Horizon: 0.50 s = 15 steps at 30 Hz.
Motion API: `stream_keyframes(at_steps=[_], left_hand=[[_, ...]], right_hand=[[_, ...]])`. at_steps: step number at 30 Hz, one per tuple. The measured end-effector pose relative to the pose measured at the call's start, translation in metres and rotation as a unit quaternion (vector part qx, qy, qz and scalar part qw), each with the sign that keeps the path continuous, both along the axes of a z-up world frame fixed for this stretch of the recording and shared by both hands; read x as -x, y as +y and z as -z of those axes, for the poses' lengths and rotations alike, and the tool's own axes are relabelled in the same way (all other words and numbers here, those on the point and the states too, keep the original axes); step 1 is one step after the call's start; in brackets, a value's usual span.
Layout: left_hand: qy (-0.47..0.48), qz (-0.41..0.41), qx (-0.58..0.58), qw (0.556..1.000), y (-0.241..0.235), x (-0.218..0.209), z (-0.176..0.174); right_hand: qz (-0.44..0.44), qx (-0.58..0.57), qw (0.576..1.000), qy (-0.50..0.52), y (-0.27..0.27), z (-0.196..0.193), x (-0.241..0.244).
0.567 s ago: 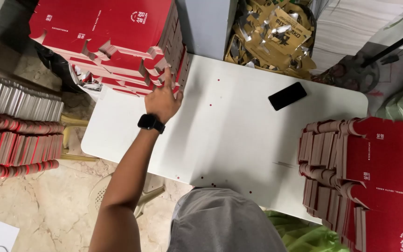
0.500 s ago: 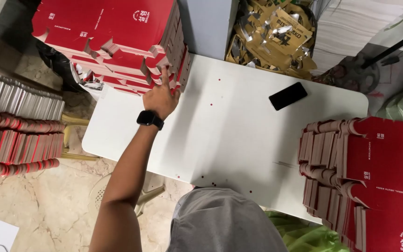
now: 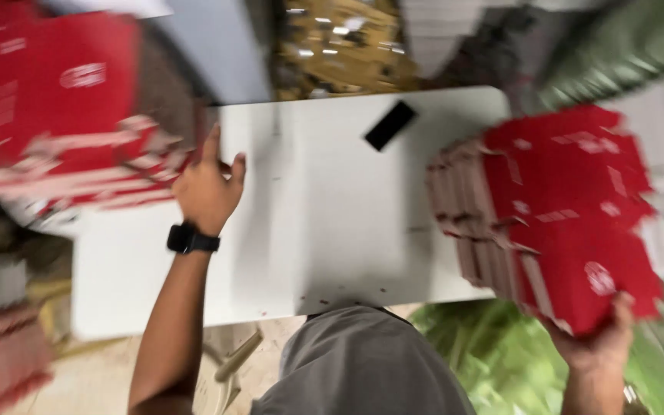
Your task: Organizing and stacking flat-packed red cardboard boxes on a work table.
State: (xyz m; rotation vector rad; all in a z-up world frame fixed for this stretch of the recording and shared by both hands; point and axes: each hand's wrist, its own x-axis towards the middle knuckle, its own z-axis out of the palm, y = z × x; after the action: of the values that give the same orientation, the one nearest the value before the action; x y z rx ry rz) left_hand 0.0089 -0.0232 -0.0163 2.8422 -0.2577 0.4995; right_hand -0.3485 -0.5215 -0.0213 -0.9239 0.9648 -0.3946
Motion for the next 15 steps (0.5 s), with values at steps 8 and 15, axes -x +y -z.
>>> stream_keyframes(at_steps=[8, 15], left_hand=[[0.097, 0.302, 0.248, 0.915, -0.215, -0.004, 0.027], [0.308, 0.370, 0.109, 0.870, -0.427, -0.045, 0.041]], right_hand=[[0.140, -0.080, 0.987, 0.017, 0.005, -0.006, 0.048], [0.167, 0.009, 0.983, 0.074, 0.037, 0.047, 0.031]])
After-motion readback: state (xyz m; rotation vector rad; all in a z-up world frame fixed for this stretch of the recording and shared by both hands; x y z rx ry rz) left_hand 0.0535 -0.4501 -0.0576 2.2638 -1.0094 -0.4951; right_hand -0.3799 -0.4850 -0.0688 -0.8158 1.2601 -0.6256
